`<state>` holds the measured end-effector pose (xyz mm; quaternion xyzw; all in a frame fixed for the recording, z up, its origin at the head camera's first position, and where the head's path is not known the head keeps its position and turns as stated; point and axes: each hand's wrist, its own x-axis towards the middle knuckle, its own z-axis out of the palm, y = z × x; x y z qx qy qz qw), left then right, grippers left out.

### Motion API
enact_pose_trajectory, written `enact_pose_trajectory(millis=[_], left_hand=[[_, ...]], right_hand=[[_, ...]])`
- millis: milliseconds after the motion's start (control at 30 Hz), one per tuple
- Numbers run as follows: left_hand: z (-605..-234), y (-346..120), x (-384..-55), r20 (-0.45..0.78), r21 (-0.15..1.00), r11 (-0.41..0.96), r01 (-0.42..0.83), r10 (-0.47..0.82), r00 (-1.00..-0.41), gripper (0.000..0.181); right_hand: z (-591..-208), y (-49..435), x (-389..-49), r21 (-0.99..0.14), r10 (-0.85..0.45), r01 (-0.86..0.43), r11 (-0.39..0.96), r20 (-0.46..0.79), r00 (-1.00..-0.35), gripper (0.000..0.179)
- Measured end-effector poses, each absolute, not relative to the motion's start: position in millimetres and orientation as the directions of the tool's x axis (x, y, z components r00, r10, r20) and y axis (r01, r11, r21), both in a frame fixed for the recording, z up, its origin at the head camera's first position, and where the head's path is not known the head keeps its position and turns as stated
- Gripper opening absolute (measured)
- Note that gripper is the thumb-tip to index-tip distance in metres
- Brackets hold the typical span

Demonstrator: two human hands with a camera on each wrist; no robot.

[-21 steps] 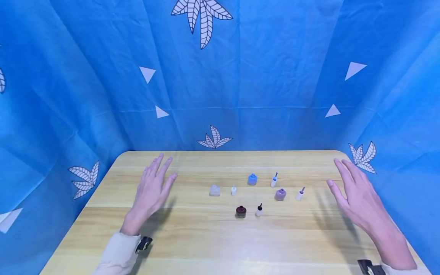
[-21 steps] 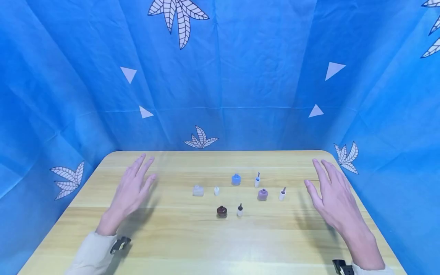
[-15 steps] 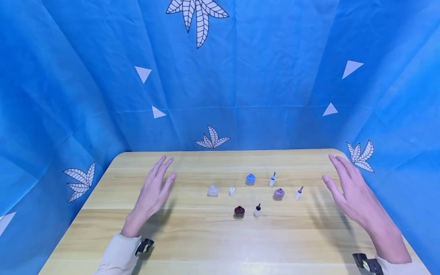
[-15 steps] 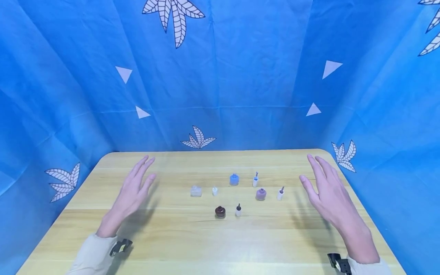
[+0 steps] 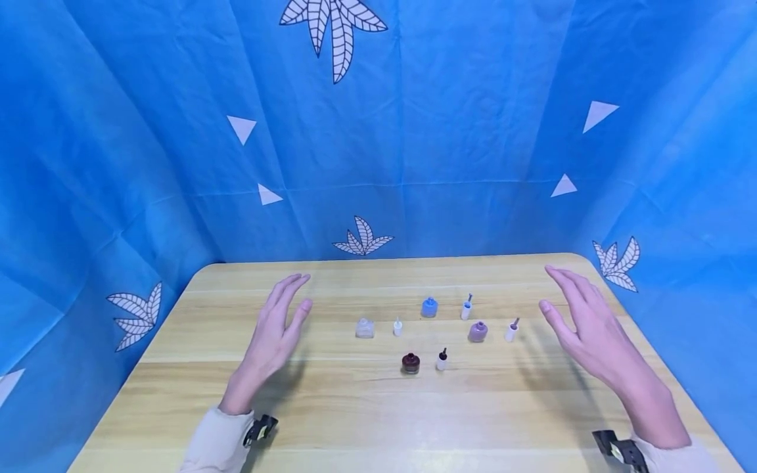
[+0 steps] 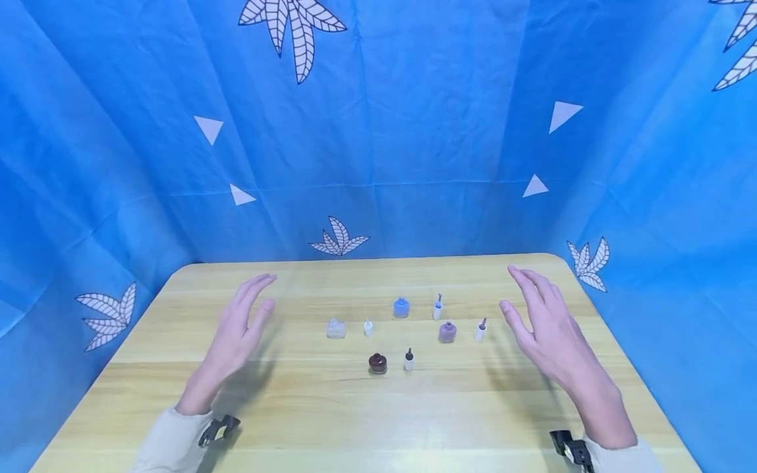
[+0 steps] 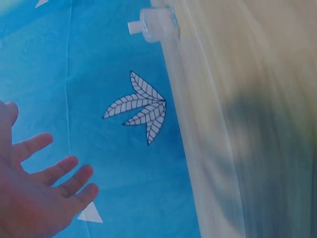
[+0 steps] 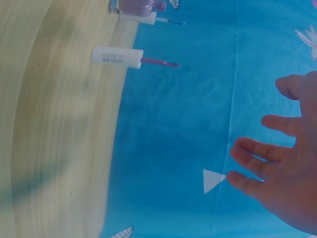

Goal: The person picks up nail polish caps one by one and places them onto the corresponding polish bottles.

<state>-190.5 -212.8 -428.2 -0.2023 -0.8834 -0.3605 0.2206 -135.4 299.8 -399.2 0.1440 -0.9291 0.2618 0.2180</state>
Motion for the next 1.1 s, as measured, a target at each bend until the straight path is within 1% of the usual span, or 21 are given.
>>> enact_pose_trajectory(millis=[167, 267, 433, 633, 900, 967, 1100], left_hand=[[-431.5, -203.1, -185.2, 0.599, 0.547, 0.606, 0.577, 0.199, -0.776, 0.041], [-432.0, -197.5, -183.8, 0.610, 0.551, 0.585, 0.595, 0.204, -0.766, 0.039], [-426.8, -186.0, -185.3, 0.595, 0.596, 0.542, 0.592, 0.197, -0.779, 0.037], [-429.1, -169.6, -179.8, 0.581, 0.650, 0.478, 0.591, 0.189, -0.792, 0.034], [-431.0, -147.2, -178.2, 0.611, 0.709, 0.383, 0.592, 0.086, -0.787, 0.025], [-431.4, -142.4, -178.2, 0.600, 0.731, 0.349, 0.587, 0.082, -0.796, 0.024], [-432.8, -134.8, -176.0, 0.547, 0.791, 0.264, 0.552, 0.100, -0.831, 0.024]], right_hand=[[-400.0, 299.4, -135.9, -0.437, -0.157, -0.405, 0.803, 0.501, -0.851, 0.059], [-403.2, 298.6, -134.2, -0.444, -0.160, -0.419, 0.792, 0.511, -0.845, 0.059], [-407.0, 293.8, -131.2, -0.470, -0.160, -0.423, 0.775, 0.501, -0.850, 0.062], [-402.6, 288.7, -130.2, -0.506, -0.168, -0.432, 0.747, 0.485, -0.858, 0.054], [-403.3, 279.4, -126.0, -0.490, -0.216, -0.454, 0.744, 0.467, -0.858, 0.042], [-403.8, 277.4, -125.9, -0.492, -0.223, -0.458, 0.740, 0.462, -0.858, 0.042], [-404.3, 274.8, -126.1, -0.512, -0.225, -0.460, 0.725, 0.455, -0.862, 0.041]])
